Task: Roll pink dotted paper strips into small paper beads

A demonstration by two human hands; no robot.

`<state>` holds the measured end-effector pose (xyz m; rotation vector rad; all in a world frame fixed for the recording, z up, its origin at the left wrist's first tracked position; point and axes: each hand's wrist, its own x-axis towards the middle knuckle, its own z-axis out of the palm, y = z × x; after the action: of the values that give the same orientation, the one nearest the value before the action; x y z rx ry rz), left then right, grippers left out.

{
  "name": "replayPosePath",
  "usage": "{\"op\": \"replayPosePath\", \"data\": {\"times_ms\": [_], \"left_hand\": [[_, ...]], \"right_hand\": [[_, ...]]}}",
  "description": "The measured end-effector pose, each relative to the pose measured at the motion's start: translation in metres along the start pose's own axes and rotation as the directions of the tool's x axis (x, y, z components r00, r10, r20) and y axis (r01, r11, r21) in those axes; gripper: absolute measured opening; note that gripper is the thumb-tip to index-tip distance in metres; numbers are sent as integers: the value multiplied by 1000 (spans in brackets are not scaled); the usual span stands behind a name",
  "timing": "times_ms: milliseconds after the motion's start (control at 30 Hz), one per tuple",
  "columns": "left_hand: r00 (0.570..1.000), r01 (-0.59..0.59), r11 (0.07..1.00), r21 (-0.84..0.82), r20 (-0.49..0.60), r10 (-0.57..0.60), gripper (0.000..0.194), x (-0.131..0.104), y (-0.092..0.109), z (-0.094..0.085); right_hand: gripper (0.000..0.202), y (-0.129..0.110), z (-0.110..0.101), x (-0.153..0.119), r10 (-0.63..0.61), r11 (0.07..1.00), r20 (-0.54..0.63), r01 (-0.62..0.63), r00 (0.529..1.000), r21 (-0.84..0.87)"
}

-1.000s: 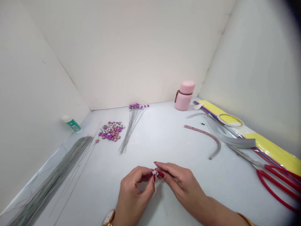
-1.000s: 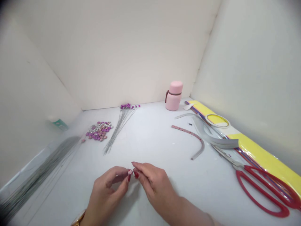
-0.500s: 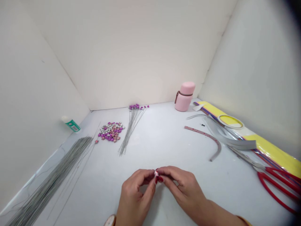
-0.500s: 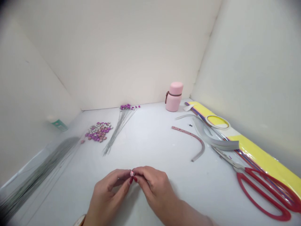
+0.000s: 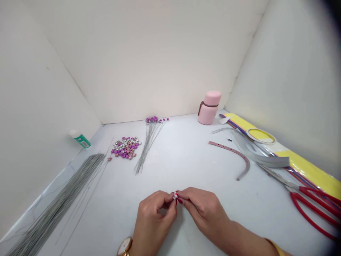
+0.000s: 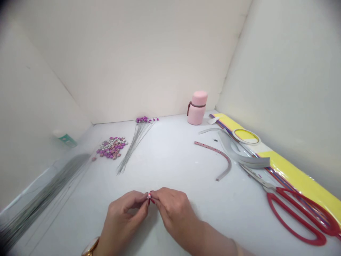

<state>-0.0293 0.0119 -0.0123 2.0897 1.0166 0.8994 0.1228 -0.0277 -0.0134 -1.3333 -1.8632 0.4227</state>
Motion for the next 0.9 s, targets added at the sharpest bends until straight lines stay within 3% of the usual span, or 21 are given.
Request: {"op": "replayPosePath", "data": {"times_ms": [133,333,467,667,900], "left_hand": [[992,117,987,-110,66,-110,10,2,1,-2],[993,101,975,-198,79,-87,16,1,-1,-4],[992,123,962,-242,56,-113,20,0,-5,-2],[989,146,960,-239,68,-134,15,-1,-2,-1],[996,87,985,-146,8,-87,10,-1,1,0]], "right_hand": [[22,1,-4,2,97,990,16,-98,995,102],[25,1,-5,3,71,985,62,-80,996,156],[22,1,-5,3,120,983,25,-122,992,137],[19,1,-3,3,172,977,-4,-170,985,127],[21,0,-2,2,84,993,4,-84,996,77]]}}
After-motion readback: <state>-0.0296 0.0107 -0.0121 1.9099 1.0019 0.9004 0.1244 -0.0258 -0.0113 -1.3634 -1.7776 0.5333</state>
